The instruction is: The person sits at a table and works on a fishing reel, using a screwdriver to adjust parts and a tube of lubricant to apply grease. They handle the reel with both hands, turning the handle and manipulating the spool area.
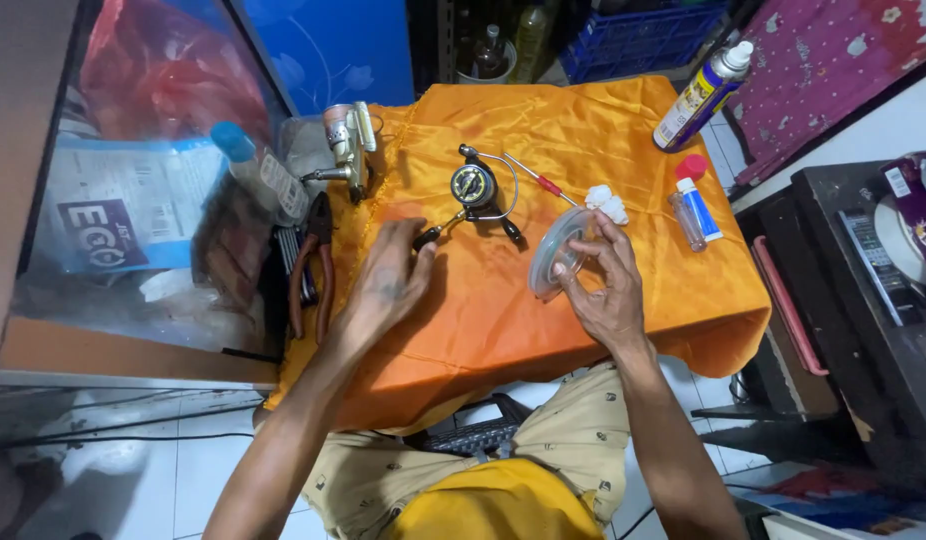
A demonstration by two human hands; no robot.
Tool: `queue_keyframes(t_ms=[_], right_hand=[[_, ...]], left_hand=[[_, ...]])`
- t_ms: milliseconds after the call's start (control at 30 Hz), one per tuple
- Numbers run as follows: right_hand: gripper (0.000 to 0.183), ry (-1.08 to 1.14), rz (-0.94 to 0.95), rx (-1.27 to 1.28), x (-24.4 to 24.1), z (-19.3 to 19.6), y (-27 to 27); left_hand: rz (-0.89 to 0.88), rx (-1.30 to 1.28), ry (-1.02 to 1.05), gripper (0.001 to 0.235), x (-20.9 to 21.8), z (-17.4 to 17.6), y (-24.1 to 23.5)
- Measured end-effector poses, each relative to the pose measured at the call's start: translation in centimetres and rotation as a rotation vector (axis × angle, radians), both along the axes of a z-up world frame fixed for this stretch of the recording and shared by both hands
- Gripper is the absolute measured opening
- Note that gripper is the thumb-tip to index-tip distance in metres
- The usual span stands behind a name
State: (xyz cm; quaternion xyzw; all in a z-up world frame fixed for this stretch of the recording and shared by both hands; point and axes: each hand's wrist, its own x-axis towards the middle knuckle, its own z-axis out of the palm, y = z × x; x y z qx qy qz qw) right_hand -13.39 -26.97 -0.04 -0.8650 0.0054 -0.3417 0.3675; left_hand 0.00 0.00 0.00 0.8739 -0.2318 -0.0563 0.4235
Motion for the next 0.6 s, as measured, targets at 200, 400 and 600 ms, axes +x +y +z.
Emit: queue_keyframes(t_ms=[200, 400, 600], right_hand=[[0.031, 0.017, -0.005, 0.01, -0.3, 0.0, -0.5], [0.031, 0.101, -0.041, 0.037, -0.9, 1.0, -1.4], [0.035, 0.362, -0.122, 0.074, -1.3, 1.7, -3.0]], left_hand=[[-0.069, 0.288, 0.059, 0.029, 2.0, -0.8, -2.4], [-0.046, -0.002, 0.177, 0.026, 0.0, 3.1, -1.8], [-0.004, -0.251, 0.195, 0.029, -0.9, 2.1, -2.9]])
